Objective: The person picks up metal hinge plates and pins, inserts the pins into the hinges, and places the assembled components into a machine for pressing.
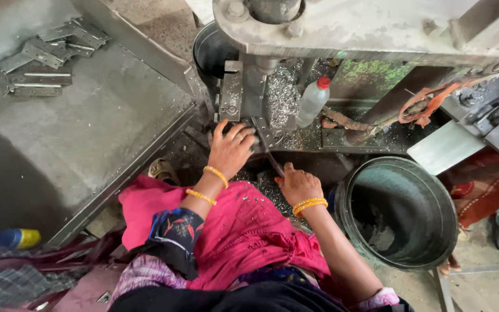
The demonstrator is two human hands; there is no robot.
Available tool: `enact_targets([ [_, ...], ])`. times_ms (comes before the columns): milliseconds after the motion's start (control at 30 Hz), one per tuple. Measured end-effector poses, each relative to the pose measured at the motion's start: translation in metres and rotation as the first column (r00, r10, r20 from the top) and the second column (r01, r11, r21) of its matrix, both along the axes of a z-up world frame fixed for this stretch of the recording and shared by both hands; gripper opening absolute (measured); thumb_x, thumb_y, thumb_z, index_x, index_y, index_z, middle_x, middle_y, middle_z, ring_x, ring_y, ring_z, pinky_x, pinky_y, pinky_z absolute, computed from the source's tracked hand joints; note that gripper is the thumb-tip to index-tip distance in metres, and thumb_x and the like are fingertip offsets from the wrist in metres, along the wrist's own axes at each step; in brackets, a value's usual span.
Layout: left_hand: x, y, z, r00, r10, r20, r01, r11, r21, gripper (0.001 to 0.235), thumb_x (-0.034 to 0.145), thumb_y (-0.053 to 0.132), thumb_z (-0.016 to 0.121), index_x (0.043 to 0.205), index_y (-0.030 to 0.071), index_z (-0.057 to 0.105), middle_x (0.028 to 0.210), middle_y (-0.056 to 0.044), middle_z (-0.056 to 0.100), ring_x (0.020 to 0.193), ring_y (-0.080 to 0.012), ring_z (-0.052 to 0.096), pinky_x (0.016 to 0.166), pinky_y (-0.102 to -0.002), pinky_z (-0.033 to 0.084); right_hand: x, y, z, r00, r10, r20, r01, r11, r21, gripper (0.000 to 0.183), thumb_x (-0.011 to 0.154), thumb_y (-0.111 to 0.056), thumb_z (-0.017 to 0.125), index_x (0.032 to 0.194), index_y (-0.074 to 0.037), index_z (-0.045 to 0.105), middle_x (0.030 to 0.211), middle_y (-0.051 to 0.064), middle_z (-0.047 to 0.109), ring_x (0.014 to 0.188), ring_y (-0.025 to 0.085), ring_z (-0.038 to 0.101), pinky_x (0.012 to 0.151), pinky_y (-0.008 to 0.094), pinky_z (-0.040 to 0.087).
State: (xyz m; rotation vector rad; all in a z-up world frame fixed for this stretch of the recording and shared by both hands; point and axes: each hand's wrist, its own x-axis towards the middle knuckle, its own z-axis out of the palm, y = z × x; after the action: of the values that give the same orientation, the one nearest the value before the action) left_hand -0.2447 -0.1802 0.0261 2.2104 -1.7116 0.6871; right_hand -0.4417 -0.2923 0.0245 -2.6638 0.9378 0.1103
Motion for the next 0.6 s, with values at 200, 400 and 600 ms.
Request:
enact_targets([
  [200,-0.025,-0.094,0.055,0.961,0.257,0.105,-0.257,0.966,-0.01,0.021,0.094,0.024,0.066,0.111,0.016,0.075,0.125,-0.008,0.071,0.122,-0.0256,0.058,0.114,-0.049,0.031,-0.004,0.0,-0.004,0.999,-0.021,0.034,0.02,0.999,0.04,0.044,0.095,-0.047,0.06,0.115,-0.008,0.056,0.095,0.023,0.073,0.094,0.044,0.07,0.082,0.055,0.054],
  [400,-0.009,-0.068,0.038,0.81,0.466,-0.356,-0.401,0.883,0.244,0.035,0.098,0.034,0.056,0.104,0.01,0.08,0.137,-0.013,0.064,0.135,-0.0301,0.049,0.108,-0.047,0.029,-0.003,0.003,0.004,0.992,-0.001,0.127,-0.003,1.0,0.025,0.046,0.093,-0.044,0.061,0.121,-0.008,0.055,0.095,0.024,0.073,0.094,0.045,0.07,0.081,0.056,0.053],
  [600,-0.011,-0.055,0.022,0.878,0.407,-0.251,-0.301,0.878,0.371,0.035,0.095,0.02,0.051,0.117,0.008,0.076,0.147,-0.009,0.057,0.15,-0.0322,0.032,0.12,-0.06,0.011,0.017,-0.018,0.019,0.991,0.047,-0.124,-0.048,0.999,-0.007,0.047,0.094,-0.049,0.062,0.114,-0.007,0.057,0.101,0.021,0.074,0.099,0.044,0.07,0.084,0.056,0.054],
])
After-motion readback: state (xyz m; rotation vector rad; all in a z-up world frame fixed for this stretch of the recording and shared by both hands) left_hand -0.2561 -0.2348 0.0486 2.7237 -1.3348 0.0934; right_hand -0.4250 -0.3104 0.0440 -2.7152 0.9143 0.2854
